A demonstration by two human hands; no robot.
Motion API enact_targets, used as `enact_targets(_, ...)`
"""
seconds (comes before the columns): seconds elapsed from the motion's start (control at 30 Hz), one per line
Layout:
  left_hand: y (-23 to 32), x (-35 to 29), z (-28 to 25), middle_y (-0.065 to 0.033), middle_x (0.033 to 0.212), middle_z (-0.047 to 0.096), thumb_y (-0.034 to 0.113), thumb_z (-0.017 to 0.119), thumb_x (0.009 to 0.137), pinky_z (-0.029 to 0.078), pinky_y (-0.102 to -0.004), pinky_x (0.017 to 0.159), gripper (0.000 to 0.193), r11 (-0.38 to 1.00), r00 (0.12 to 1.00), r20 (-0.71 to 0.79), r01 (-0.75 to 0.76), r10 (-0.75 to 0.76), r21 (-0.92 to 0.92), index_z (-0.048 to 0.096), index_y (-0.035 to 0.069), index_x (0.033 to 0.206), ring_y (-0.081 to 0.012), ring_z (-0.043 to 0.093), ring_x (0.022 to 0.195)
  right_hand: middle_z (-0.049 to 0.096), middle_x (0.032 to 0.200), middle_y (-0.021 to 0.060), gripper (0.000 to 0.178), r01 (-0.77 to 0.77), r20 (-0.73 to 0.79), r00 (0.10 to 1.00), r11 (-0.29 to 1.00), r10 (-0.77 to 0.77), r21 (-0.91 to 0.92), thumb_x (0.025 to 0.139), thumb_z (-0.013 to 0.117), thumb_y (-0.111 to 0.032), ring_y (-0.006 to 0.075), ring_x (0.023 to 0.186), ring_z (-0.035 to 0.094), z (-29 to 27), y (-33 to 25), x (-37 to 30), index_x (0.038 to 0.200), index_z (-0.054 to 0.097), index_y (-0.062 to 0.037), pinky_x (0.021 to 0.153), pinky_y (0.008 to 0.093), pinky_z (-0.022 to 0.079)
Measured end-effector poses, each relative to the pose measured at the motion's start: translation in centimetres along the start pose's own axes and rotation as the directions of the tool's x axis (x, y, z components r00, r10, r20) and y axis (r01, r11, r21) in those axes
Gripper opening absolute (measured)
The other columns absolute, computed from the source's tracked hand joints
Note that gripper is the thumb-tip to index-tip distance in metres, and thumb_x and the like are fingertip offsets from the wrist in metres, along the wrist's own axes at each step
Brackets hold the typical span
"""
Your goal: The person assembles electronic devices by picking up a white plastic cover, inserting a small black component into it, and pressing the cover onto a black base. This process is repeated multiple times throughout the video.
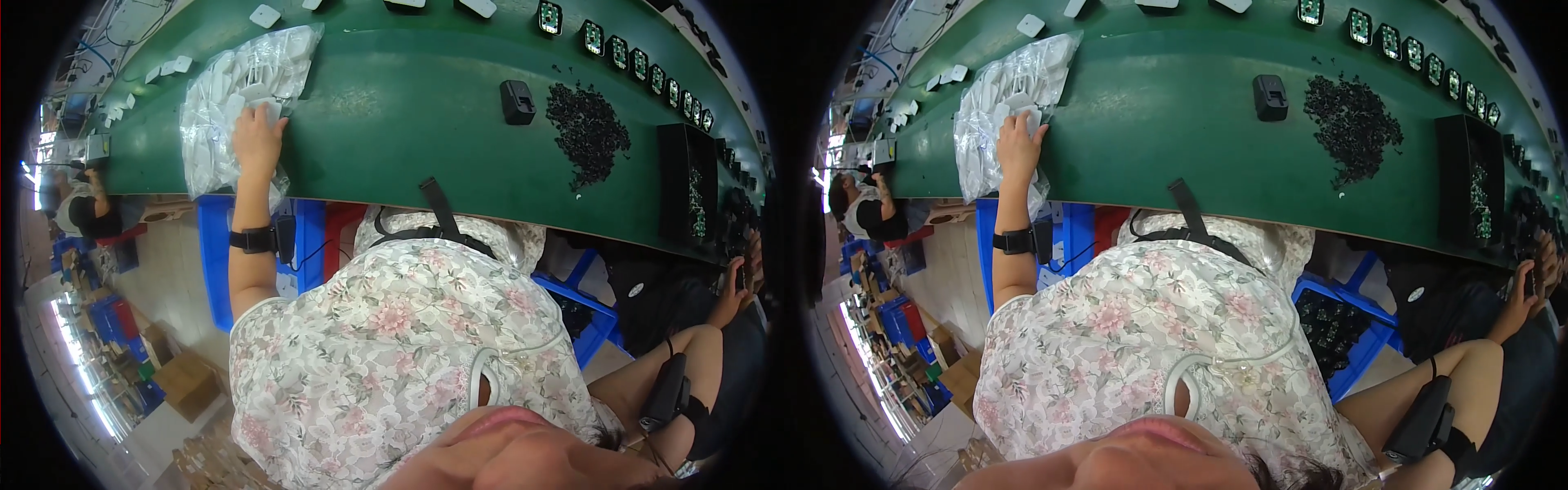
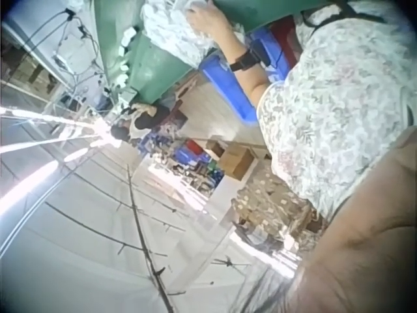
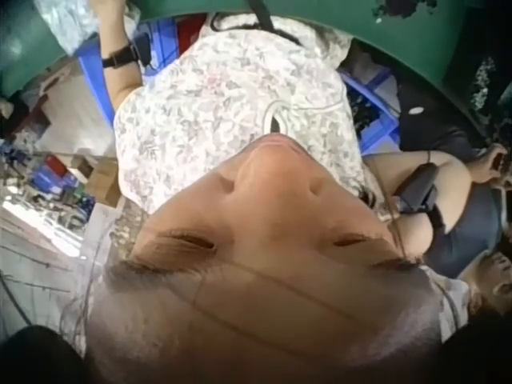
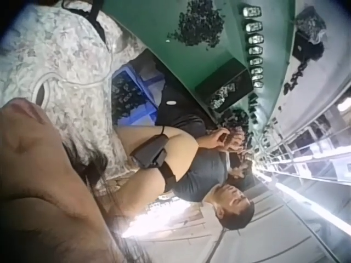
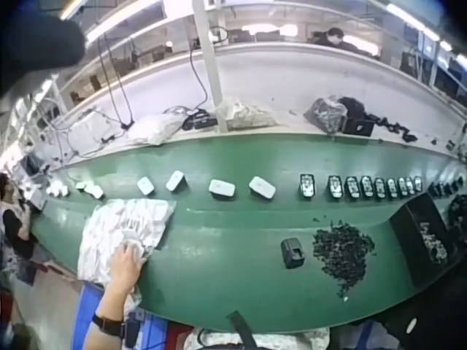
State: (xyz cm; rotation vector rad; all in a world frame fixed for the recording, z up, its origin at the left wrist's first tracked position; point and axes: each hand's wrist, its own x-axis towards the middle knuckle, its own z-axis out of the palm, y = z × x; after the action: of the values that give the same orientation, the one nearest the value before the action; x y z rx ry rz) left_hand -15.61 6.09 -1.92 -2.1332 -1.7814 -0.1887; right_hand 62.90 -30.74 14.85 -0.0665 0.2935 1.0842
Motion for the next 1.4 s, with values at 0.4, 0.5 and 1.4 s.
enact_targets(0.4, -0.3, 1.0, -2.2, -0.0083, 0.096, 0.063, 0.018, 0.059, 0.086, 0.048, -0.0419, 0.073, 0.022, 1.000, 0.996, -0.091, 0.014, -0.014, 0.005, 0.066, 0.010, 0.105, -0.0292, 0.060, 0.087, 0.051, 0.123, 0.0157, 0.046, 0.449, 0.643, 0.671, 0.892, -0.370, 0.044, 0.089, 0.054, -0.018, 0.0264, 0.115, 0.049, -0.6, -1.2, -5.3, 0.129, 0.045, 0.0026, 0.101, 0.0390, 0.038)
enact_targets(0.5, 0.8, 1.5, -2.9, -0.0077, 0.099, 0.064, 0.015, 0.059, 0.086, 0.047, -0.0412, 0.073, 0.022, 0.999, 0.981, -0.192, -0.019, 0.013, -0.029, 0.066, 0.010, 0.107, -0.0279, 0.060, 0.087, 0.052, 0.122, 0.0163, 0.047, 0.567, 0.787, 0.457, 0.817, -0.413, 0.100, 0.089, 0.056, -0.021, 0.0269, 0.113, 0.051, -0.1, -6.3, -8.2, 0.129, 0.045, 0.0028, 0.099, 0.0391, 0.040)
enact_targets(1.4, 19.6, 2.1, -11.0, -0.0133, 0.099, 0.064, 0.007, 0.057, 0.092, 0.054, -0.0255, 0.058, 0.027, -0.203, 0.814, 0.354, 0.485, 0.461, -0.851, 0.049, -0.004, 0.115, -0.0186, 0.066, 0.076, 0.052, 0.077, 0.0088, 0.012, 0.554, 0.638, 0.677, -0.825, 0.367, -0.113, 0.081, 0.066, -0.008, 0.0255, 0.074, 0.056, -9.3, 37.3, 17.2, 0.086, 0.057, -0.0018, 0.068, 0.0356, 0.046)
